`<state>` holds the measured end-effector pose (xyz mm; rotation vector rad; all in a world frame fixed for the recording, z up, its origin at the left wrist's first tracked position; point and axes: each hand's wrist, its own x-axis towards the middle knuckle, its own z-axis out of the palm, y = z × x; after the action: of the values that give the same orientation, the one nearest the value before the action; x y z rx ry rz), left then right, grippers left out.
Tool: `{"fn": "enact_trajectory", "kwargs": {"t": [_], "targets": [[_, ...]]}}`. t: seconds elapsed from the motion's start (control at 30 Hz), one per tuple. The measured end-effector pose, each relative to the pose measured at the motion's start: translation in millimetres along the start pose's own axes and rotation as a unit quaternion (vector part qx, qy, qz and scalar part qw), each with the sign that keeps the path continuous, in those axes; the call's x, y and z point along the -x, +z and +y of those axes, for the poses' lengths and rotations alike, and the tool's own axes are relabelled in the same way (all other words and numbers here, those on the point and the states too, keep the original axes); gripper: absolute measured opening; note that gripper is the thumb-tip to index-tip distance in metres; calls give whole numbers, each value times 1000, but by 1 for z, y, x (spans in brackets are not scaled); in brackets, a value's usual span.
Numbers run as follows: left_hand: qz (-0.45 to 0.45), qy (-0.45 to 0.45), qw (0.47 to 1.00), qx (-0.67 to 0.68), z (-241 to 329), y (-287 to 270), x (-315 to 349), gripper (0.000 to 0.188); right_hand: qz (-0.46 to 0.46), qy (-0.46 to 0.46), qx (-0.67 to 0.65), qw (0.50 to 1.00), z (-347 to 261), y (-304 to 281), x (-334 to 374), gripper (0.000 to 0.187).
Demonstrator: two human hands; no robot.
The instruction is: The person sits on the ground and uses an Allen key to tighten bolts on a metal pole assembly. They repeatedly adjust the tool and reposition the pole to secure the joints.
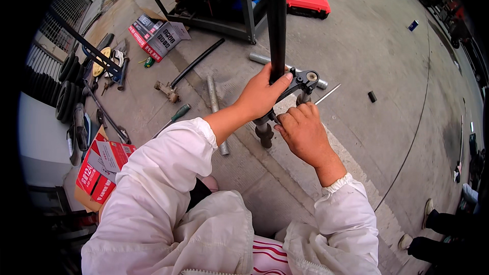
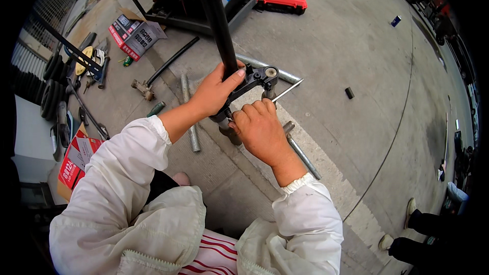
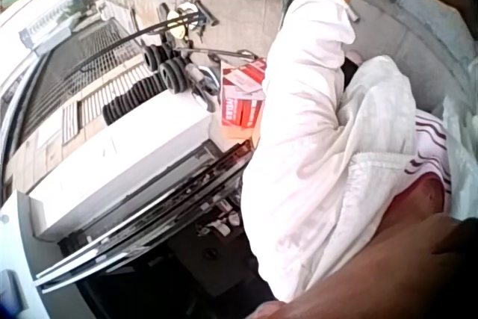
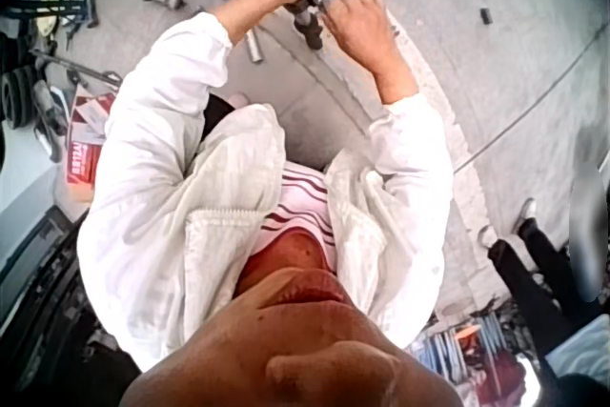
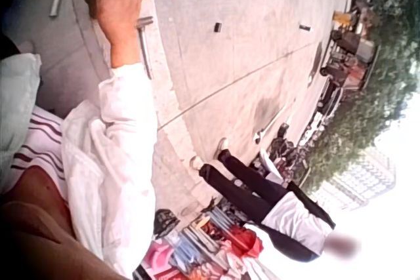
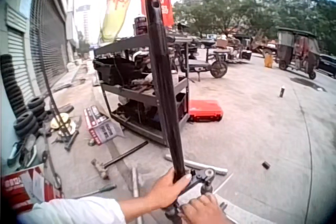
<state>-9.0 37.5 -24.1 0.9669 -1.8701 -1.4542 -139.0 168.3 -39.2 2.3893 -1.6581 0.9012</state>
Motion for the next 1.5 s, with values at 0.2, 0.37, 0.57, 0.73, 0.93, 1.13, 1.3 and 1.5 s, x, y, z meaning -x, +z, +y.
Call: {"fn": "enact_trajectory", "kwargs": {"t": [0.2, 0.37, 0.57, 0.73, 0.93, 1.13, 1.3, 1.5], "targets": [[63, 73, 990, -100, -10, 8, 3, 42, -77, -33, -11, 996, 10, -14, -4, 20], [42, 55, 986, -153, 2, 7, 9, 38, -42, -31, -68, 996, 13, -15, 3, 21], [42, 50, 981, -184, 9, 14, 19, 40, -54, -30, -65, 996, 13, -18, 14, 21], [48, 67, 980, -181, 8, 17, 19, 38, -78, -43, -69, 994, 17, -22, 14, 23], [39, 66, 982, -173, 9, 20, 25, 37, -58, -37, -65, 995, 13, -23, 14, 27], [38, 82, 979, -182, 7, 26, 29, 36, -73, -82, 24, 994, 15, -22, 14, 32], [63, 125, 974, -176, 3, 27, 26, 36, -40, -47, -39, 997, 10, -23, 22, 26], [54, 88, 981, -165, -1, 19, 19, 39, -35, 41, -77, 996, -8, -16, 48, 20]]}}
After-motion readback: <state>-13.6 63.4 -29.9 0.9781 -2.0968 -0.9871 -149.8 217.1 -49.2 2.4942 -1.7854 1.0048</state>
